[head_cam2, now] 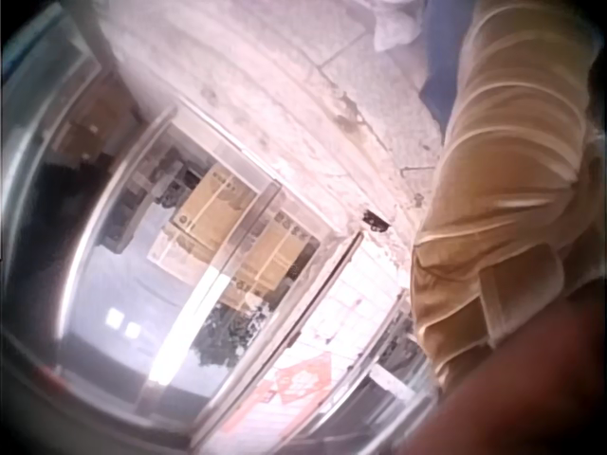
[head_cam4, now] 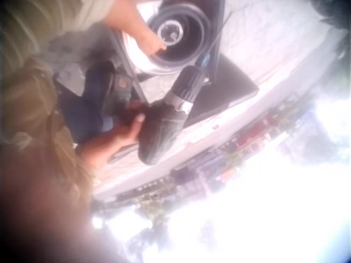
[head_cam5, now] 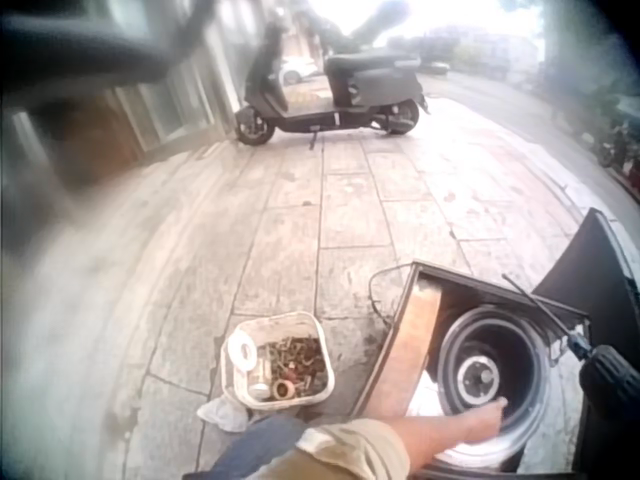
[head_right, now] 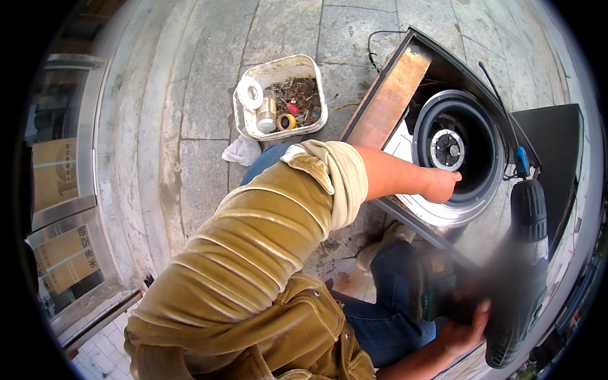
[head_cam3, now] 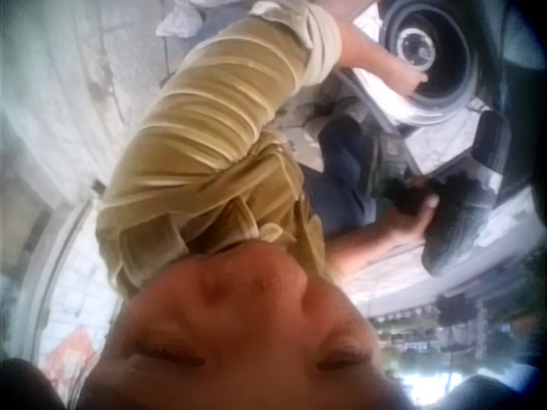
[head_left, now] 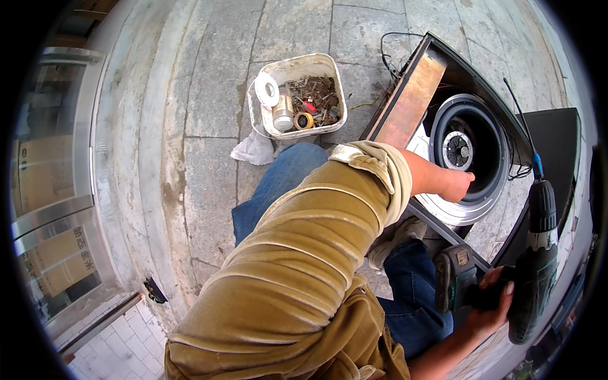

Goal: The person uses a cordless drill to fasten screws into the metal frame of a disassembled washing machine. They repeatedly reach into a bucket to retrieve screws and secure them into the appliance's casing.

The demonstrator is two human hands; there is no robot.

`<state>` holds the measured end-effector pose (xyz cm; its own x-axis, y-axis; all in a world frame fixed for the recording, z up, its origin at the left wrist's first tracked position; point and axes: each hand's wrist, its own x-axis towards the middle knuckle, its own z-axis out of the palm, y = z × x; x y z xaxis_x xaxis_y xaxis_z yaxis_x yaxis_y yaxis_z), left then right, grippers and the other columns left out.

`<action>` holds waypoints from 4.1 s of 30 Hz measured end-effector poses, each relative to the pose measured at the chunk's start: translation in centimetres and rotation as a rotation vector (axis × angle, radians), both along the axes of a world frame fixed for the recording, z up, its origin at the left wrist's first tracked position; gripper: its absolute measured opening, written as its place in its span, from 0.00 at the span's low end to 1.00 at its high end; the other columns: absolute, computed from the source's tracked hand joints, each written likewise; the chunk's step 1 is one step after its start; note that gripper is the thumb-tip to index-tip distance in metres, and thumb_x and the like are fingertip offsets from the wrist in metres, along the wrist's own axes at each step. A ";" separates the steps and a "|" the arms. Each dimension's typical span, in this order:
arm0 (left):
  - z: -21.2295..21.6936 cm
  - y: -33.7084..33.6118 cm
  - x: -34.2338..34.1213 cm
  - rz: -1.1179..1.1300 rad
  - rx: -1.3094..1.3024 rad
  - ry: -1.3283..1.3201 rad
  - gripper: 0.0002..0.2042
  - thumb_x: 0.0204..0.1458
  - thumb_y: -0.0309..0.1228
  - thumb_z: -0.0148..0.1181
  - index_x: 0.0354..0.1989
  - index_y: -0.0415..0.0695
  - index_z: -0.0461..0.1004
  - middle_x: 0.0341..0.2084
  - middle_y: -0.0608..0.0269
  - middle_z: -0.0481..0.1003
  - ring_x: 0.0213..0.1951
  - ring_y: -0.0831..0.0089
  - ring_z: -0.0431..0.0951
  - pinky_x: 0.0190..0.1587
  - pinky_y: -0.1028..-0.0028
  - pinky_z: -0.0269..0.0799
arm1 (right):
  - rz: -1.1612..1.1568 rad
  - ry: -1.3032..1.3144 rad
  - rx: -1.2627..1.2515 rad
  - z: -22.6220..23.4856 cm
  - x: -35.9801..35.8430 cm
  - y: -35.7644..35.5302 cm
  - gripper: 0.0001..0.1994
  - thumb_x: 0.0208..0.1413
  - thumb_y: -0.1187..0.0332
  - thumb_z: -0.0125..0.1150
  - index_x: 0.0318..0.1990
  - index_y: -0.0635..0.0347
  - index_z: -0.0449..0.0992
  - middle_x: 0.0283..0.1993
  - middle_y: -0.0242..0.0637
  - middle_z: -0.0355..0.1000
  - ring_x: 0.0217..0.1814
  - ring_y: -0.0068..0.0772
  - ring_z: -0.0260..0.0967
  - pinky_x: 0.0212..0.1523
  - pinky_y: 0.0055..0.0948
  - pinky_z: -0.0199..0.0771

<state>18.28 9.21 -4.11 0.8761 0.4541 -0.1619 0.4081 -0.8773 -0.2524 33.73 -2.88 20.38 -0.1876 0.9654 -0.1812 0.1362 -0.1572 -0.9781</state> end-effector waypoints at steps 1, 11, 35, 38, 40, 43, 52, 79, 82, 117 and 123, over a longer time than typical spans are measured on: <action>0.5 0.3 -0.3 0.034 -0.032 -0.042 0.09 0.49 0.35 0.57 0.36 0.54 0.81 0.34 0.74 0.80 0.36 0.71 0.79 0.45 0.61 0.61 | 0.001 -0.004 -0.001 0.0 0.0 0.1 0.16 0.61 0.58 0.51 0.42 0.66 0.67 0.32 0.35 0.61 0.33 0.26 0.56 0.34 0.24 0.57; 7.8 -7.4 -18.0 0.855 0.121 -1.133 0.07 0.50 0.35 0.58 0.32 0.46 0.69 0.26 0.62 0.73 0.30 0.62 0.76 0.36 0.62 0.69 | -0.027 0.013 -0.005 -0.1 -0.1 0.4 0.16 0.61 0.59 0.52 0.43 0.67 0.67 0.31 0.35 0.61 0.33 0.26 0.57 0.35 0.23 0.58; -6.0 -18.7 -36.3 1.261 -0.499 -0.485 0.15 0.53 0.33 0.57 0.51 0.51 0.75 0.51 0.64 0.74 0.57 0.62 0.69 0.57 0.63 0.65 | -0.120 -0.035 -0.106 -3.1 1.0 0.2 0.26 0.55 0.59 0.58 0.54 0.70 0.65 0.36 0.41 0.66 0.38 0.33 0.63 0.39 0.29 0.65; -7.2 -18.6 -36.1 1.209 -0.506 -0.341 0.16 0.55 0.37 0.56 0.53 0.55 0.74 0.56 0.67 0.70 0.62 0.66 0.63 0.62 0.55 0.59 | -0.120 -0.034 -0.114 -3.0 0.7 0.2 0.24 0.55 0.58 0.57 0.52 0.69 0.66 0.35 0.41 0.66 0.37 0.32 0.62 0.39 0.29 0.64; -6.2 -18.4 -36.6 1.257 -0.512 -0.210 0.16 0.56 0.39 0.54 0.54 0.57 0.73 0.58 0.68 0.68 0.64 0.68 0.61 0.64 0.49 0.54 | -0.133 -0.043 -0.109 -3.1 1.0 0.2 0.23 0.55 0.58 0.57 0.50 0.69 0.66 0.34 0.40 0.65 0.36 0.32 0.62 0.39 0.28 0.63; -6.0 -19.3 -39.3 1.382 -0.527 -0.100 0.15 0.56 0.39 0.54 0.51 0.57 0.76 0.59 0.68 0.67 0.64 0.70 0.60 0.64 0.45 0.53 | -0.144 -0.052 -0.095 -3.3 0.9 0.3 0.21 0.55 0.58 0.57 0.48 0.68 0.67 0.34 0.40 0.65 0.36 0.32 0.61 0.39 0.28 0.62; -6.2 -18.7 -37.5 1.431 -0.584 -0.611 0.21 0.47 0.39 0.64 0.50 0.47 0.75 0.49 0.59 0.74 0.52 0.59 0.73 0.53 0.64 0.68 | -0.131 -0.091 -0.098 -3.1 0.5 0.5 0.20 0.56 0.58 0.56 0.46 0.69 0.68 0.34 0.40 0.66 0.35 0.31 0.61 0.40 0.29 0.61; -8.4 -18.4 -38.9 1.695 -0.573 -1.072 0.17 0.49 0.25 0.60 0.50 0.51 0.75 0.46 0.59 0.77 0.47 0.60 0.77 0.50 0.66 0.72 | -0.090 -0.133 -0.052 -3.3 -1.2 0.4 0.25 0.55 0.58 0.58 0.52 0.70 0.65 0.35 0.40 0.65 0.36 0.31 0.61 0.38 0.27 0.62; -7.7 -18.6 -39.1 1.465 -0.463 -0.941 0.18 0.47 0.25 0.62 0.49 0.51 0.76 0.47 0.61 0.76 0.48 0.61 0.76 0.52 0.66 0.71 | -0.068 -0.125 -0.080 -3.1 -1.1 0.4 0.25 0.55 0.58 0.59 0.52 0.70 0.65 0.35 0.40 0.65 0.36 0.31 0.61 0.38 0.27 0.62; -7.5 -16.8 -36.5 1.496 -0.735 -0.866 0.15 0.49 0.27 0.63 0.46 0.45 0.76 0.42 0.58 0.78 0.46 0.64 0.77 0.49 0.67 0.72 | -0.018 -0.036 -0.152 -3.9 3.3 0.4 0.24 0.60 0.59 0.55 0.58 0.68 0.68 0.50 0.44 0.74 0.51 0.38 0.71 0.56 0.36 0.65; -9.1 -18.8 -41.0 1.739 -0.404 -0.936 0.13 0.49 0.21 0.58 0.44 0.44 0.78 0.38 0.57 0.79 0.42 0.65 0.79 0.46 0.69 0.73 | 0.026 -0.009 -0.178 -4.1 4.0 0.8 0.23 0.61 0.59 0.55 0.57 0.68 0.69 0.49 0.44 0.74 0.51 0.38 0.71 0.56 0.37 0.65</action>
